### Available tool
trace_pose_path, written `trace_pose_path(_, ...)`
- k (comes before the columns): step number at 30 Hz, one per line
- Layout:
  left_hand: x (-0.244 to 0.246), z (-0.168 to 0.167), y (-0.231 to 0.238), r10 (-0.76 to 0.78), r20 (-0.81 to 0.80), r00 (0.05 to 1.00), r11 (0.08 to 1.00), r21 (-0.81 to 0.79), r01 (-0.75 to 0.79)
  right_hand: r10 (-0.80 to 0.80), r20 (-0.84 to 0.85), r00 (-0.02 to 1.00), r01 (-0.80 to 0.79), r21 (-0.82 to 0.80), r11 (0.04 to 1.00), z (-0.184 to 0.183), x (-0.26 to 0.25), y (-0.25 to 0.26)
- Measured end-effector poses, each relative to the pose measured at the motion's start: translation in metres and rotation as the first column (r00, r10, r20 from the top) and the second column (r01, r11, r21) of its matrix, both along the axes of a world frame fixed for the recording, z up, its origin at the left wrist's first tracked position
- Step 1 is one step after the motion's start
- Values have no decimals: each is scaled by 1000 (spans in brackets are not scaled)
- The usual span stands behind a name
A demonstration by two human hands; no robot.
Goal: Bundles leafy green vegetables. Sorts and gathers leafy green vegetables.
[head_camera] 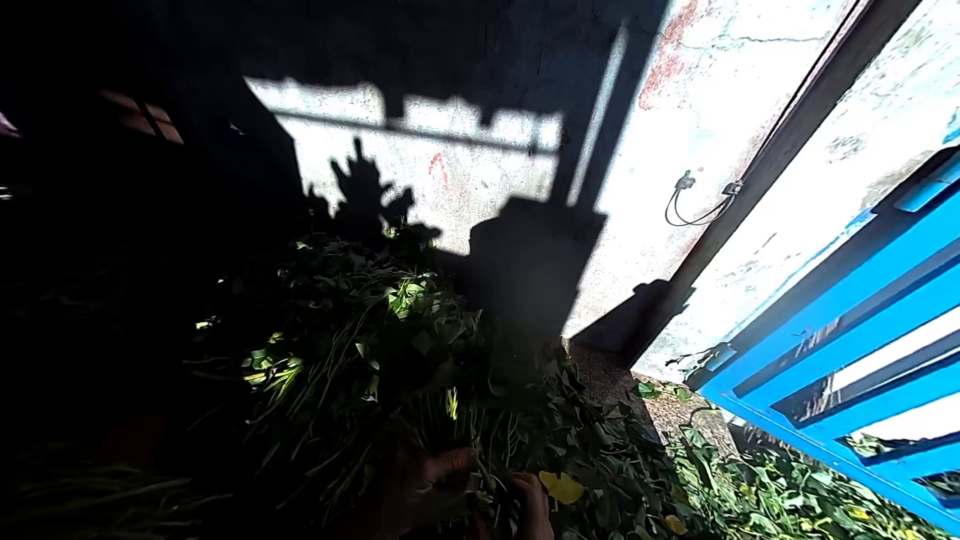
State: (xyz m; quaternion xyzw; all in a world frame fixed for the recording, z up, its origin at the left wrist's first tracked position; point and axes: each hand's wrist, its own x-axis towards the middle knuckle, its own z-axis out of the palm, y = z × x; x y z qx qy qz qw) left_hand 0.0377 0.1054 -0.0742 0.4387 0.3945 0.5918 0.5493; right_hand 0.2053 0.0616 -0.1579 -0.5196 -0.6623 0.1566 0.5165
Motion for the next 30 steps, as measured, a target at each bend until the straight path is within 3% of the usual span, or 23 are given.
trace_pose_path(14, 10, 11, -14, -25, -49, 998, 997, 76, 29, -56, -57, 997, 58, 22, 998, -15, 2, -4)
trace_pose_path(18, 13, 3, -1, 111, 2, 994, 992, -68, -111, 35, -181, 983, -34, 7, 999, -21, 3, -6)
trace_pose_path(21, 10, 0, 5, 201, 16, 979, 965, -175, -196, 58, -259, 964, -85, -95, 992, -18, 2, -9)
trace_pose_path(27, 11, 3, 4, 149, -23, 989, 950, -275, -149, 68, -186, 980, -110, -225, 968, 4, -4, -7)
trace_pose_path(30, 12, 3, 5, 158, -22, 987, 929, -335, -156, 112, -353, 929, -209, -250, 946, 15, -6, -10)
